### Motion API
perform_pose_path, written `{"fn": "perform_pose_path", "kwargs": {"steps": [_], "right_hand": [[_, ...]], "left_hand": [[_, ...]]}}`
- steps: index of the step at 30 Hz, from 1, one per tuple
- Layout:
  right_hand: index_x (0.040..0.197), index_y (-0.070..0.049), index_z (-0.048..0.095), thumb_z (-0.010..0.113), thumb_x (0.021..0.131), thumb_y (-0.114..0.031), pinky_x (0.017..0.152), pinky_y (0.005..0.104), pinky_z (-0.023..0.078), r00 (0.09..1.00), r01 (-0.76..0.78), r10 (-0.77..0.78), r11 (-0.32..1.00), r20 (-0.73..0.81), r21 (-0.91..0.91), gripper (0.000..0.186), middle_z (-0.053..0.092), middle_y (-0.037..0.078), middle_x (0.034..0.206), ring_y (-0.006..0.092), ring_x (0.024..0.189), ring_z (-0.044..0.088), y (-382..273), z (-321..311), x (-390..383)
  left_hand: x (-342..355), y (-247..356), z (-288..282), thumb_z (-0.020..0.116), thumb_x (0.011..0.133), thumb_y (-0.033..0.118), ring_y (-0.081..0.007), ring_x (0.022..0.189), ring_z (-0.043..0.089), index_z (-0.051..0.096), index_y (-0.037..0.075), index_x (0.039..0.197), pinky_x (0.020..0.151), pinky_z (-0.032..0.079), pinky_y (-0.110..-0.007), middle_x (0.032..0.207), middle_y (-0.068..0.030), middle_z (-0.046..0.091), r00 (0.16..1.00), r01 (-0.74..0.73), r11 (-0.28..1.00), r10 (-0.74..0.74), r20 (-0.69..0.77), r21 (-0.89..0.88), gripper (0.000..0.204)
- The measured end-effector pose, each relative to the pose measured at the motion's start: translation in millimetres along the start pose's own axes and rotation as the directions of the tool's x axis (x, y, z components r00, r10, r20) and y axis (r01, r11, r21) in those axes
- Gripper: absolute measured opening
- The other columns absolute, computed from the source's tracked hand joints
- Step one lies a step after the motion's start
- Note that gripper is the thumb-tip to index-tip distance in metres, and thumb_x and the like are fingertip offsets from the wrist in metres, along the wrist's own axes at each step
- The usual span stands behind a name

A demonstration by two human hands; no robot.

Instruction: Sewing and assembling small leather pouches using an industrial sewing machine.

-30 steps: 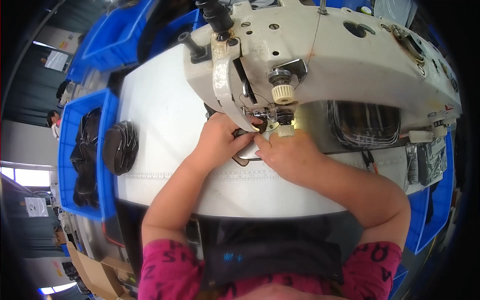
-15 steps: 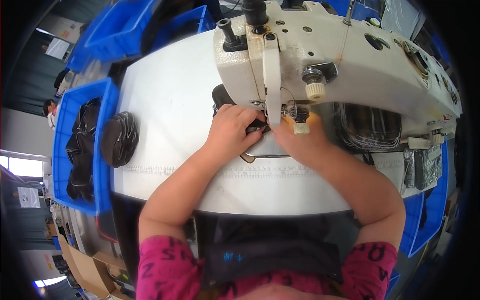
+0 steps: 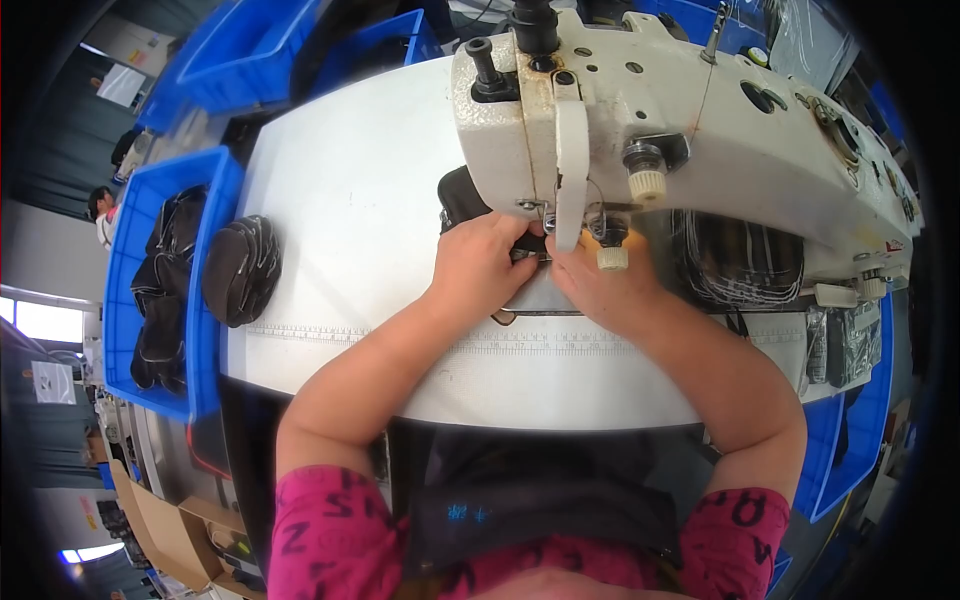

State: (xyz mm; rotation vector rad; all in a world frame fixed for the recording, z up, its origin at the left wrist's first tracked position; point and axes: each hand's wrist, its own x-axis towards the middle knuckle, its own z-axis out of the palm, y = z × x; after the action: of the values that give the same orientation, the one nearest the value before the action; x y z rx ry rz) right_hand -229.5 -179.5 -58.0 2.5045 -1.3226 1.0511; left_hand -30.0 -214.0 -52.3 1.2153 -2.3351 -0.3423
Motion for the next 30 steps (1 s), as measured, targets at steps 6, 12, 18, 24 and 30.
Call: {"fn": "perform_pose_path", "kwargs": {"steps": [6, 12, 18, 24, 30], "right_hand": [[0.092, -0.012, 0.071, 0.074, 0.082, -0.014, 0.057, 0.0423, 0.053, 0.996, -0.037, 0.044, 0.995, 0.081, -0.088, 0.010, 0.066, 0.007, 0.069, 0.0298, 0.063, 0.068, 6, 7, -11], [0.116, -0.012, 0.073, 0.072, 0.085, -0.016, 0.056, 0.0416, 0.051, 0.989, 0.048, -0.045, 0.999, 0.140, -0.019, 0.032, 0.067, 0.006, 0.070, 0.0272, 0.059, 0.065, -6, -12, -10], [0.128, -0.005, 0.069, 0.069, 0.083, -0.014, 0.055, 0.0372, 0.047, 0.915, 0.141, -0.051, 0.970, 0.401, -0.198, 0.046, 0.068, 0.001, 0.070, 0.0188, 0.057, 0.064, -11, -2, -26], [0.118, -0.006, 0.069, 0.070, 0.080, -0.012, 0.053, 0.0367, 0.045, 0.942, 0.130, -0.075, 0.980, 0.327, -0.150, 0.039, 0.066, 0.000, 0.067, 0.0196, 0.052, 0.062, -18, -8, -23], [0.107, -0.011, 0.075, 0.068, 0.079, -0.012, 0.052, 0.0350, 0.052, 0.912, 0.129, -0.033, 0.969, 0.408, -0.209, 0.029, 0.062, 0.003, 0.075, 0.0207, 0.066, 0.065, -21, -14, -18]], "left_hand": [[6, -7, -15, 0.074, 0.082, 0.012, -0.0311, 0.091, 0.071, 0.076, 0.012, 0.108, 0.079, 0.058, -0.041, 0.097, -0.0097, 0.073, 0.989, -0.099, 0.979, 0.116, 0.086, -0.180, 0.027], [5, -15, -17, 0.071, 0.083, 0.010, -0.0321, 0.092, 0.070, 0.076, 0.009, 0.112, 0.080, 0.057, -0.041, 0.097, -0.0119, 0.073, 0.981, 0.042, 0.952, 0.018, 0.194, -0.302, 0.029], [7, -3, -24, 0.077, 0.078, 0.007, -0.0282, 0.089, 0.070, 0.078, 0.012, 0.106, 0.077, 0.058, -0.040, 0.093, -0.0059, 0.071, 0.944, -0.319, 0.947, 0.317, 0.090, 0.017, 0.028], [9, -3, -28, 0.078, 0.076, 0.008, -0.0260, 0.086, 0.069, 0.078, 0.014, 0.103, 0.074, 0.058, -0.038, 0.089, -0.0027, 0.068, 0.926, -0.370, 0.929, 0.367, 0.090, 0.021, 0.027], [8, -11, -18, 0.077, 0.078, 0.009, -0.0258, 0.085, 0.069, 0.079, 0.014, 0.101, 0.073, 0.058, -0.037, 0.089, -0.0013, 0.069, 0.915, -0.395, 0.918, 0.390, 0.104, 0.036, 0.024]]}}
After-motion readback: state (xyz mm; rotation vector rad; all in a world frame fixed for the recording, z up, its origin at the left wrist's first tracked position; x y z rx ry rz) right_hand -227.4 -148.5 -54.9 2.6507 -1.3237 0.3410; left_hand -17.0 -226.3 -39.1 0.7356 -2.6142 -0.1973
